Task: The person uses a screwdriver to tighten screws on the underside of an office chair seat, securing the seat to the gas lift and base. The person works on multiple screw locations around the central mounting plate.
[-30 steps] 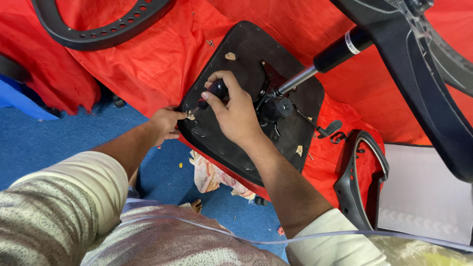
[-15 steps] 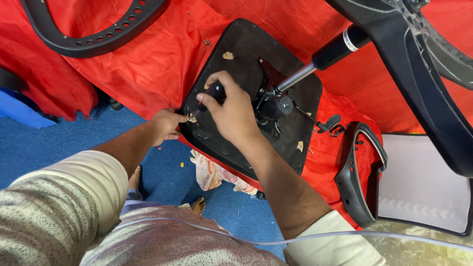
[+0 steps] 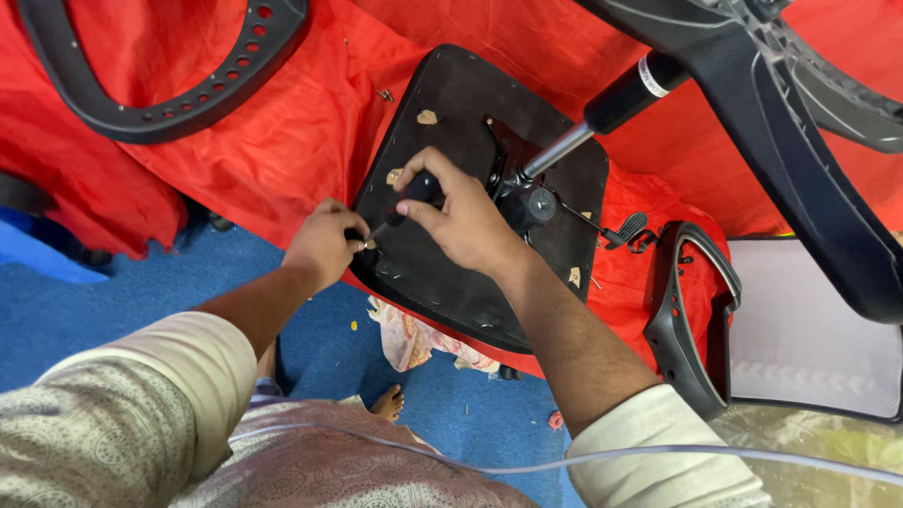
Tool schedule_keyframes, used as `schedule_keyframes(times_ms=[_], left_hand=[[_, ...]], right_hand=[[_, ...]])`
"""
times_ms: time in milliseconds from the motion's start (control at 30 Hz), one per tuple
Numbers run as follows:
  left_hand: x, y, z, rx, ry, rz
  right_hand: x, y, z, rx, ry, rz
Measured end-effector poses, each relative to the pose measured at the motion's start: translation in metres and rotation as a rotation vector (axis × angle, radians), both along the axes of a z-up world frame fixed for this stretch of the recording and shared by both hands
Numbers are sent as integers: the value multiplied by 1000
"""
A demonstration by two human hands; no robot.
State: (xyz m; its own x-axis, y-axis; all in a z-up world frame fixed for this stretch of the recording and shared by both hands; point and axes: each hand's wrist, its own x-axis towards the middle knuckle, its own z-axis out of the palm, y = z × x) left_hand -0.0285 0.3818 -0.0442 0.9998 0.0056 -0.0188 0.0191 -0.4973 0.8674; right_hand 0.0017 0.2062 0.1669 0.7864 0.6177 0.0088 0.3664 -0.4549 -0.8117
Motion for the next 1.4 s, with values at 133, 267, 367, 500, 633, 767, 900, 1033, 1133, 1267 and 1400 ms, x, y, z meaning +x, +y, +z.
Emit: schedule_keyframes(times_ms=[133, 267, 367, 500, 633, 767, 900, 1033, 1133, 1267, 1400], left_hand=[[8, 3, 19, 169, -60, -136], [13, 9, 33, 289, -78, -199], [17, 9, 47, 368, 4, -255], [23, 10, 59, 393, -19, -328], [28, 12, 65, 359, 21, -388], [35, 15, 62, 395, 8, -459], [43, 15, 58, 442, -39, -543], [47, 17, 55, 423, -21, -554], [47, 16, 57, 419, 28, -548], [47, 17, 61, 427, 69, -550], [50, 16, 62, 401, 120, -546]], right_hand=[[-2, -2, -10, 62, 2, 50], [-9, 15, -16, -2, -155, -65], [-16, 27, -10, -93, -300, -209], [-31, 40, -2, 21, -165, -481], [-37, 41, 4, -10, -237, -511], [-36, 38, 4, -84, -187, -518], [-36, 29, 4, 32, -256, -271], [-38, 31, 2, 27, -265, -264], [-39, 39, 4, -44, -350, -331], [-42, 44, 12, -133, -259, -442], [-43, 41, 13, -44, -172, -468]])
